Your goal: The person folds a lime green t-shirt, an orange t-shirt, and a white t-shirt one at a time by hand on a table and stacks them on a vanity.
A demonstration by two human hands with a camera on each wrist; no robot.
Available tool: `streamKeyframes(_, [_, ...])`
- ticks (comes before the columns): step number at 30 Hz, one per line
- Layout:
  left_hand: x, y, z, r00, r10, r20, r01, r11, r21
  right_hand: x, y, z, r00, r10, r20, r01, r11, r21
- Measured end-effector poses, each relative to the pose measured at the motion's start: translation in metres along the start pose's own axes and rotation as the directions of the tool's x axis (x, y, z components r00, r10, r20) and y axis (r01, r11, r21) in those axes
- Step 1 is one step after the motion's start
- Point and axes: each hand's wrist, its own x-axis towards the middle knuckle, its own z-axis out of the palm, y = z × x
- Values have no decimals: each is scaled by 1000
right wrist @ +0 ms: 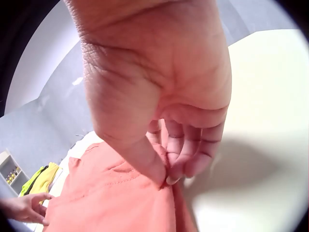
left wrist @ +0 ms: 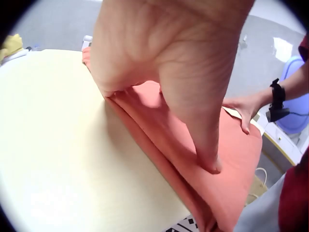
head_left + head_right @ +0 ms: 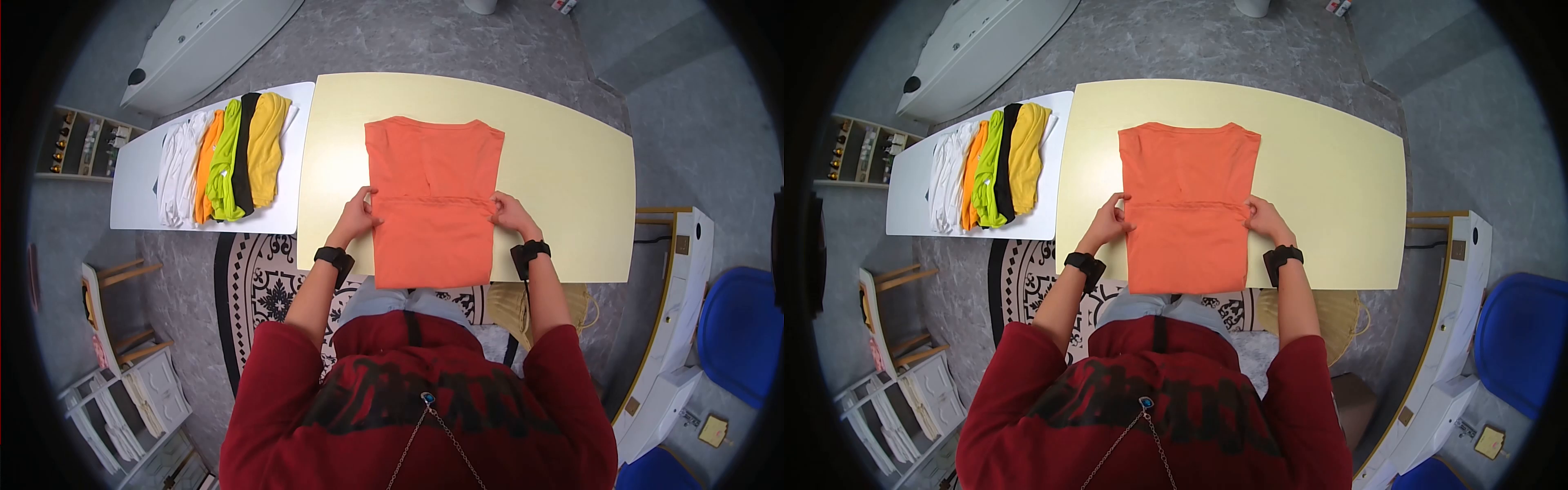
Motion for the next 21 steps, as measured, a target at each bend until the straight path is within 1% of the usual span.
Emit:
streamKeyframes(1, [-2,-3,0,1000,19,24,-18,998,-54,-1,2,0,999,30,-13,-30,1000,5])
streamKeyframes(2, [-3,-5,1,1000,18,23,-17,998,-53,0,3,1,999,30,-12,-30,1000,6])
streamKeyframes(4, [-6,6,2,999,-52,-14,53,998,46,1,3,5,994,66,-84,-72,995,-68])
streamKeyframes(5, [-10,11,4,999,-52,-14,53,998,46,-1,4,9,994,67,-84,-72,995,-69])
streamKeyframes(6, [-15,16,7,983,86,-163,-55,981,188,-9,-8,16,954,-52,-296,0,985,-171])
streamKeyframes(7, [-20,20,10,927,240,-287,-136,931,339,-16,-18,21,858,-187,-479,50,957,-285])
streamKeyframes(8, [-27,24,12,931,292,-218,-214,923,319,-25,-28,22,872,-213,-440,95,957,-275])
streamKeyframes(9, [-35,27,17,930,292,-222,-214,924,318,-34,-34,26,872,-217,-439,97,956,-278])
streamKeyframes(10, [-45,31,22,923,373,-95,-324,887,330,-44,-38,32,876,-323,-359,190,914,-359])
streamKeyframes(11, [-51,34,25,894,446,34,-432,840,327,-52,-41,37,866,-420,-271,282,858,-429])
streamKeyframes(12, [-56,37,28,894,446,33,-431,841,327,-57,-43,42,866,-421,-269,283,858,-430])
streamKeyframes(13, [-60,41,30,878,460,128,-469,778,417,-61,-44,46,926,-352,-139,233,820,-522])
streamKeyframes(14, [-62,42,31,859,462,223,-508,704,497,-65,-45,48,966,-259,-16,196,766,-613])
streamKeyframes(15, [-60,37,33,858,463,223,-508,703,497,-66,-40,49,966,-260,-16,196,765,-613])
streamKeyframes(17, [-54,23,34,884,372,284,-468,720,512,-64,-26,46,975,-214,68,201,701,-684])
streamKeyframes(18, [-53,25,32,883,373,284,-469,720,512,-63,-24,45,975,-214,67,201,701,-684])
streamKeyframes(20, [-51,27,29,887,338,316,-462,677,573,-62,-20,43,956,-280,89,263,677,-687])
streamKeyframes(21, [-51,27,27,886,338,318,-464,675,573,-63,-20,42,956,-280,87,261,678,-687])
